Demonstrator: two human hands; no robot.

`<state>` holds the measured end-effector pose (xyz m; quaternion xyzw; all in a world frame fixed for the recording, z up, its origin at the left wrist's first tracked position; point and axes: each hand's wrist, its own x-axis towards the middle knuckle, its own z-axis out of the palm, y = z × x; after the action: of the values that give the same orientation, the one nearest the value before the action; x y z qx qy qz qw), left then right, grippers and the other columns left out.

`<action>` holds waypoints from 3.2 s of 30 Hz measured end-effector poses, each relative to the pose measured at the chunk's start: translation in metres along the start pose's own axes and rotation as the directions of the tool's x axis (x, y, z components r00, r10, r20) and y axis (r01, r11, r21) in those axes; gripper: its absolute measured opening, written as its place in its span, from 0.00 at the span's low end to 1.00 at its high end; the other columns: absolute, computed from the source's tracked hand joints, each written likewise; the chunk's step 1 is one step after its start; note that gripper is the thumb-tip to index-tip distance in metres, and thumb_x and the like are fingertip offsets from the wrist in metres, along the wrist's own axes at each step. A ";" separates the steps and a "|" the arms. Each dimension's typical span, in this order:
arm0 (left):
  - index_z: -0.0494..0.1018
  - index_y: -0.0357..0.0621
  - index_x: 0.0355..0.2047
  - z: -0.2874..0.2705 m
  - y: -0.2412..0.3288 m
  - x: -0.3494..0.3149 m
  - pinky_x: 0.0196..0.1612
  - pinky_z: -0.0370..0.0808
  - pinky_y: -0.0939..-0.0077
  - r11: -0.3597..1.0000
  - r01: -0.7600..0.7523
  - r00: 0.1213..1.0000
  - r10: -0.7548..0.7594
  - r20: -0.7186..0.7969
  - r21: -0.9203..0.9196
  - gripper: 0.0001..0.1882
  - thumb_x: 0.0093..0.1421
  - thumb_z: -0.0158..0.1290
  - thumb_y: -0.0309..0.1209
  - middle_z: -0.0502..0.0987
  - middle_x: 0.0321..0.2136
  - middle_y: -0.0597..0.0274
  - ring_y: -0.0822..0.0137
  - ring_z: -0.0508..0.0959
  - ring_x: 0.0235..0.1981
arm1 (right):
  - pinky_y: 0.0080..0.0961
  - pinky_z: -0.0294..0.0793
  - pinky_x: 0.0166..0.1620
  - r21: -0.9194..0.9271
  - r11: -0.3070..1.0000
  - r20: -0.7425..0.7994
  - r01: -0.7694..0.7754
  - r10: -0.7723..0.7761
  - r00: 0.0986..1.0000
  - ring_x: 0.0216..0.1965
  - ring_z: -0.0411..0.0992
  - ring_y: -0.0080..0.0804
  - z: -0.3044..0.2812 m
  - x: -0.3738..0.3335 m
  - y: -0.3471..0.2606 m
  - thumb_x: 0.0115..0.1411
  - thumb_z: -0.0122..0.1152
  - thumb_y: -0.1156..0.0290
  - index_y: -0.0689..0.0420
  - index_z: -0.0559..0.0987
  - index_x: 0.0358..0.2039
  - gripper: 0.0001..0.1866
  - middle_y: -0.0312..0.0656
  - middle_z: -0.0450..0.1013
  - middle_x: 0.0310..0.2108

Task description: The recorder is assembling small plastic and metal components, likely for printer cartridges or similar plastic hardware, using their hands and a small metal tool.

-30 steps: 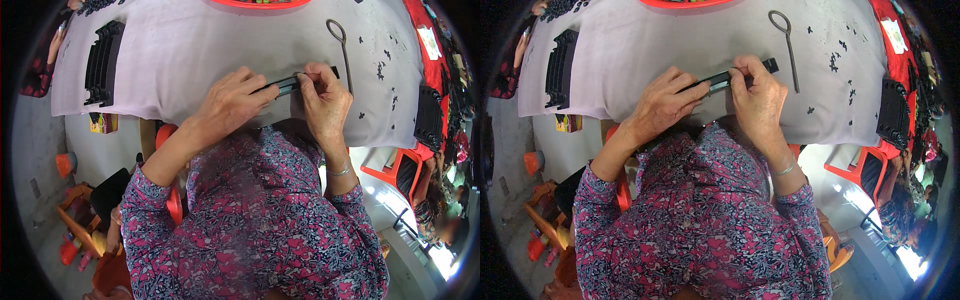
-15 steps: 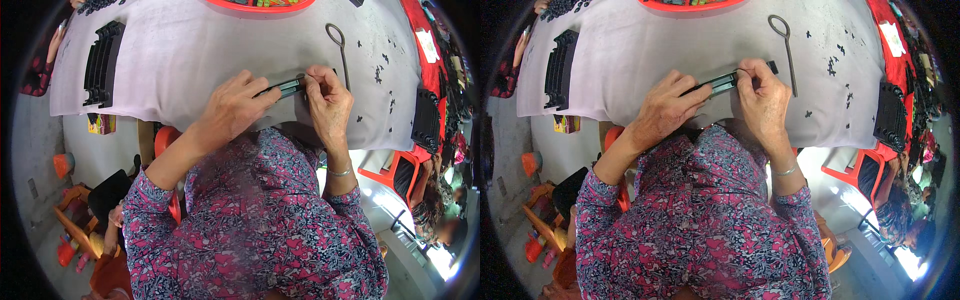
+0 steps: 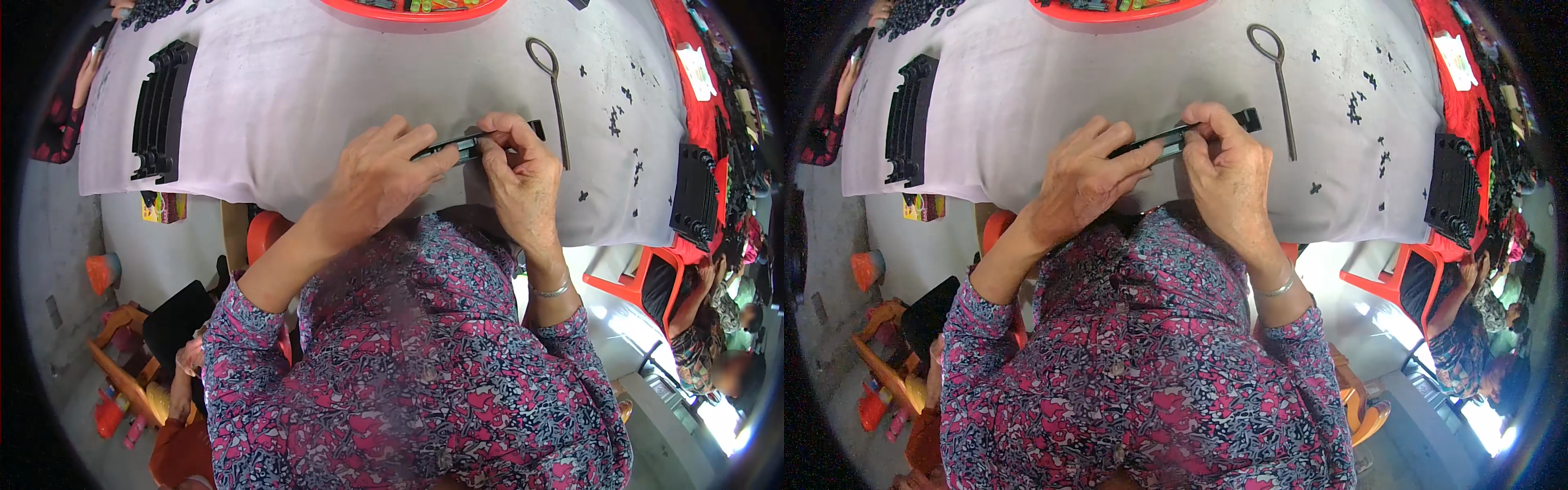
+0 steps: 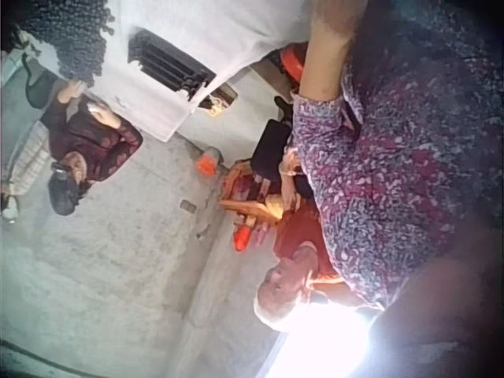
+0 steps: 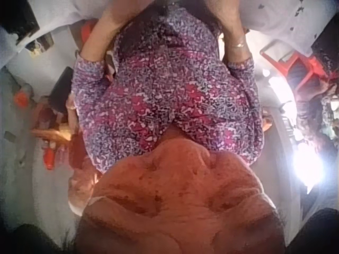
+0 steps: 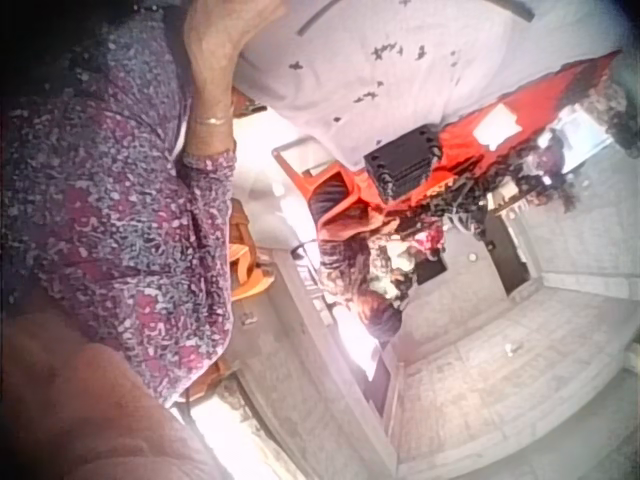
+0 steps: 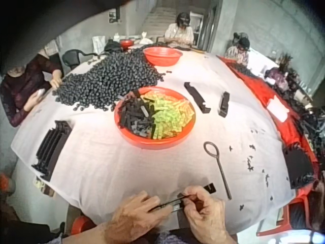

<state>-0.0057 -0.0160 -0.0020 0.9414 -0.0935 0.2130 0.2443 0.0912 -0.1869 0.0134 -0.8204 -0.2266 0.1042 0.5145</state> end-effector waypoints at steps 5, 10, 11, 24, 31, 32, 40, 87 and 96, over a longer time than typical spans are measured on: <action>0.80 0.53 0.43 0.000 0.011 0.003 0.32 0.72 0.68 0.996 0.053 0.999 -0.053 0.000 0.078 0.19 0.48 0.61 0.27 0.68 0.30 0.67 0.64 0.72 0.32 | 0.19 0.73 0.32 0.072 0.997 0.026 -0.009 0.008 1.000 0.26 0.73 0.17 -0.008 0.003 0.003 0.60 0.61 0.78 0.61 0.80 0.40 0.07 0.39 0.78 0.24; 0.79 0.51 0.43 0.002 0.030 0.004 0.37 0.72 0.68 0.978 0.162 0.987 -0.163 -0.002 0.128 0.17 0.51 0.56 0.27 0.72 0.34 0.67 0.64 0.74 0.36 | 0.20 0.73 0.32 0.067 0.998 -0.089 -0.016 0.022 0.996 0.26 0.73 0.19 -0.027 0.024 0.002 0.59 0.64 0.76 0.62 0.81 0.37 0.06 0.40 0.77 0.23; 0.79 0.51 0.43 0.004 0.032 0.004 0.37 0.71 0.68 0.978 0.166 0.986 -0.165 -0.015 0.127 0.17 0.51 0.55 0.27 0.73 0.35 0.67 0.64 0.75 0.37 | 0.20 0.73 0.32 0.027 1.000 -0.139 -0.005 0.008 0.990 0.26 0.74 0.20 -0.034 0.033 0.002 0.59 0.65 0.75 0.63 0.81 0.37 0.07 0.40 0.77 0.23; 0.78 0.47 0.43 0.011 0.035 0.006 0.38 0.71 0.66 0.982 0.161 0.986 -0.157 -0.049 0.101 0.17 0.53 0.51 0.24 0.75 0.40 0.65 0.62 0.75 0.40 | 0.39 0.77 0.44 -0.654 0.754 -0.077 0.065 -0.152 0.985 0.39 0.79 0.44 -0.063 0.137 0.051 0.51 0.74 0.52 0.62 0.81 0.44 0.28 0.51 0.79 0.38; 0.78 0.47 0.43 0.010 0.034 0.006 0.37 0.70 0.66 0.984 0.150 0.988 -0.146 -0.048 0.095 0.17 0.53 0.51 0.23 0.75 0.40 0.65 0.62 0.74 0.38 | 0.31 0.75 0.36 -0.439 0.897 -0.079 0.050 -0.095 0.992 0.27 0.75 0.32 -0.051 0.137 0.045 0.56 0.68 0.63 0.61 0.81 0.38 0.15 0.40 0.78 0.26; 0.78 0.47 0.43 0.010 0.034 0.006 0.37 0.70 0.66 0.984 0.150 0.988 -0.146 -0.051 0.095 0.17 0.53 0.51 0.23 0.75 0.39 0.65 0.62 0.74 0.38 | 0.31 0.74 0.35 -0.428 0.901 -0.073 0.066 -0.107 0.992 0.25 0.74 0.30 -0.051 0.134 0.041 0.57 0.67 0.64 0.61 0.81 0.37 0.14 0.39 0.77 0.24; 0.79 0.47 0.43 0.011 0.034 0.006 0.37 0.69 0.67 0.983 0.151 0.987 -0.143 -0.072 0.109 0.16 0.53 0.51 0.24 0.75 0.37 0.66 0.62 0.74 0.37 | 0.15 0.57 0.21 0.393 0.915 0.099 -0.089 0.053 0.994 0.16 0.56 0.16 -0.071 0.096 -0.023 0.71 0.48 0.60 0.59 0.80 0.40 0.17 0.28 0.62 0.17; 0.80 0.49 0.45 0.010 0.032 0.010 0.35 0.68 0.68 0.983 0.083 0.996 -0.079 -0.031 0.162 0.17 0.54 0.53 0.26 0.71 0.36 0.65 0.63 0.71 0.35 | 0.22 0.43 0.19 0.822 0.570 0.216 -0.001 -0.310 0.926 0.14 0.44 0.18 -0.024 0.049 -0.041 0.72 0.46 0.47 0.52 0.58 0.14 0.32 0.27 0.48 0.12; 0.79 0.48 0.47 0.007 0.034 0.011 0.36 0.71 0.66 0.988 0.094 0.995 -0.095 -0.001 0.126 0.19 0.54 0.52 0.24 0.72 0.37 0.63 0.60 0.72 0.36 | 0.22 0.44 0.19 0.809 0.588 0.196 0.017 -0.296 0.935 0.14 0.44 0.18 -0.022 0.046 -0.041 0.73 0.46 0.50 0.51 0.57 0.14 0.32 0.27 0.47 0.12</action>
<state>-0.0028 -0.0499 0.0115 0.9589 -0.0357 0.2040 0.1942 0.1296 -0.1672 0.0629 -0.4542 -0.3061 0.2751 0.7901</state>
